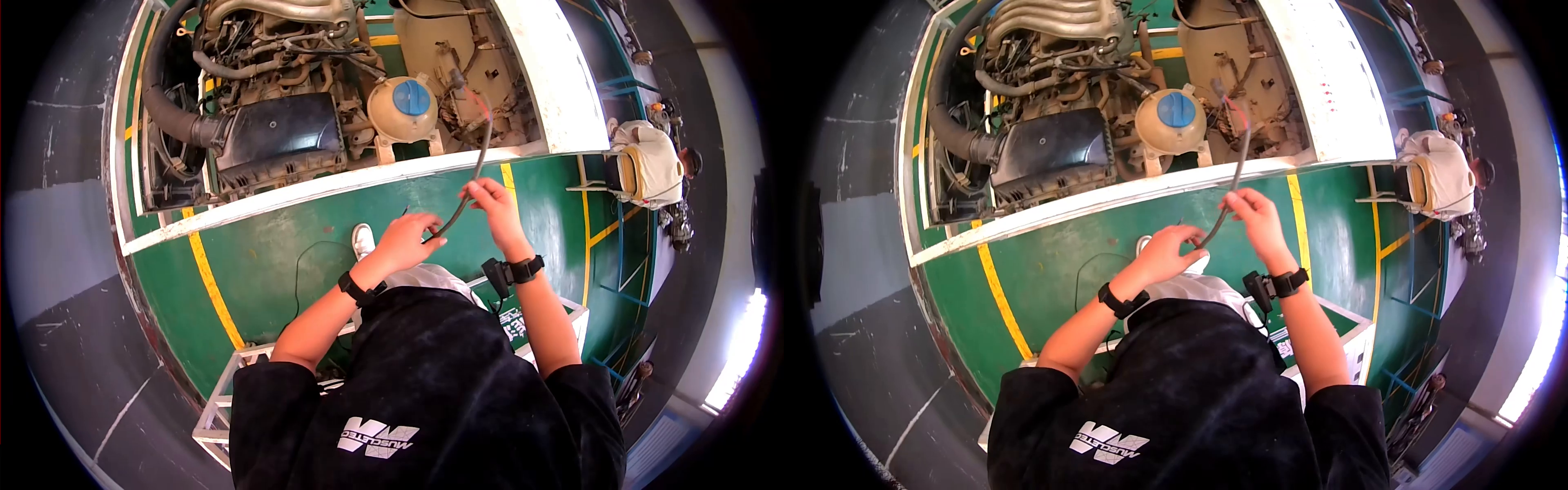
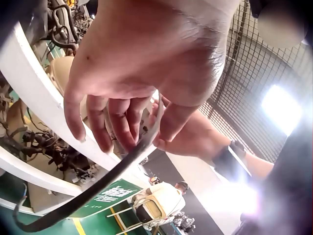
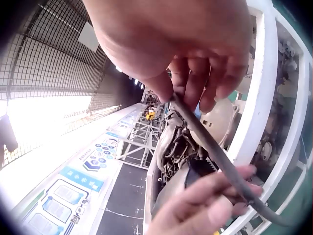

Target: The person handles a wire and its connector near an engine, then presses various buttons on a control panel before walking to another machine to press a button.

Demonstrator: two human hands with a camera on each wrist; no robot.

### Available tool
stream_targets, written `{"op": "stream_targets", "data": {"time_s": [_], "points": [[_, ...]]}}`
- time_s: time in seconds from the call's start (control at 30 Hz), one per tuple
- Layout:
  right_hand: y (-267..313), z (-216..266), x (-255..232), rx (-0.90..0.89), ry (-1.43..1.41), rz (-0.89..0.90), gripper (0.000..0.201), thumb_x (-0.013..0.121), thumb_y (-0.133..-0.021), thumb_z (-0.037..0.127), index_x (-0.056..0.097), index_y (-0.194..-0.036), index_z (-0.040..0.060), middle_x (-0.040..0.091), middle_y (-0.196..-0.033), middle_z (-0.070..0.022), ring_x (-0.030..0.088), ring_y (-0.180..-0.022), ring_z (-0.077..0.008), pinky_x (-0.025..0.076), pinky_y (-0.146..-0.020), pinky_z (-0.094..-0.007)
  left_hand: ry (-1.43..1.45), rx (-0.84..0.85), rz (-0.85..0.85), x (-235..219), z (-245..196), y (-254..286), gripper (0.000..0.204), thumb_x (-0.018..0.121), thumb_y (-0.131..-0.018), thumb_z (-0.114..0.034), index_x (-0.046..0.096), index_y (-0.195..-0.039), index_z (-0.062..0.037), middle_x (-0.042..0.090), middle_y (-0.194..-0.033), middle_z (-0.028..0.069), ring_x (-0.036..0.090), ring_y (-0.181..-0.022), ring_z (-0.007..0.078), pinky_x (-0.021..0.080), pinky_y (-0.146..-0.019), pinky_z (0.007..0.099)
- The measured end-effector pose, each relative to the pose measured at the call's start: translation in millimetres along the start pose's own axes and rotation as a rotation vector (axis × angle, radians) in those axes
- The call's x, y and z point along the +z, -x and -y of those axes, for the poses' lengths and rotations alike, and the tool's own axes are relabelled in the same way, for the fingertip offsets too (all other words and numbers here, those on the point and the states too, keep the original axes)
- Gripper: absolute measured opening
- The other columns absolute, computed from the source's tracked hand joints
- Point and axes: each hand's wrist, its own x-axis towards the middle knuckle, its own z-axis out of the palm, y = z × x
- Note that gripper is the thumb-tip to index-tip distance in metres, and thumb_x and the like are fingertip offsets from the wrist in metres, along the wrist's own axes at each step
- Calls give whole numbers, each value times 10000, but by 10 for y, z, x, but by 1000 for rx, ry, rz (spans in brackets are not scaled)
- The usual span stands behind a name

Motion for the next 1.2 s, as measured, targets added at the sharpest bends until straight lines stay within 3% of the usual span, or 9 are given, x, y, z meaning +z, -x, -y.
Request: {"op": "stream_targets", "data": {"time_s": [0.27,0.4,0.47,0.6,0.7,0.93,1.0,1.13,1.2], "points": [[-348,81,-132,63,-115,-160,191,595,-999,271,682,-972,103,711,-904,28,606,-836,-54,437,-739,-242,-98,-41,-56,49,303,192,243,707,-865,-195,696,-1056,-44,680,-1036,139,616,-1015,356,485,-911,429],[-407,-64,-221,139,-64,-101,336,609,-987,309,630,-1218,65,706,-1096,-31,619,-928,-110,468,-798,-279,2,-122,-86,-26,266,85,198,700,-867,-148,700,-1030,-34,675,-1004,145,624,-993,340,496,-857,406],[-263,-100,-201,183,6,23,426,614,-981,329,589,-1302,50,681,-1188,-58,620,-970,-141,477,-828,-297,23,-128,-128,-70,208,-12,194,699,-866,-131,696,-1029,-26,675,-978,147,632,-969,331,502,-826,395],[15,-138,-107,235,86,437,410,597,-995,273,580,-1322,28,683,-1180,-55,627,-1016,-144,487,-884,-305,30,-72,-227,-16,98,-257,194,700,-864,-117,692,-1027,-11,675,-941,149,654,-900,323,513,-784,385],[58,-325,-71,215,108,486,396,614,-984,228,586,-1314,10,687,-1164,-56,634,-1005,-150,489,-906,-299,39,-48,-256,11,2,-463,196,700,-860,-110,691,-1021,1,676,-929,153,667,-869,320,521,-772,385],[81,-468,-345,102,181,374,364,644,-961,209,622,-1275,26,698,-1110,-63,630,-954,-149,495,-885,-291,54,-87,-356,74,-73,-925,194,710,-862,-98,695,-1016,21,715,-932,148,699,-830,247,545,-769,340],[71,-532,-516,110,172,363,361,643,-961,211,624,-1275,32,702,-1097,-64,628,-946,-147,495,-881,-290,90,-78,-413,117,-41,-1029,155,721,-835,-101,705,-941,11,703,-859,151,687,-775,291,535,-718,371],[9,-555,-957,142,148,355,361,636,-967,207,620,-1271,14,706,-1082,-68,633,-977,-141,494,-881,-287,-4,-135,-461,181,-36,-1176,146,728,-836,-108,708,-926,5,710,-834,143,694,-764,278,538,-717,366],[-59,-463,-1262,175,86,353,360,633,-970,203,617,-1269,4,707,-1078,-72,635,-994,-138,494,-878,-286,-53,-174,-456,185,-43,-1254,210,724,-836,-97,663,-1019,-14,713,-830,137,693,-758,279,536,-704,375]]}}
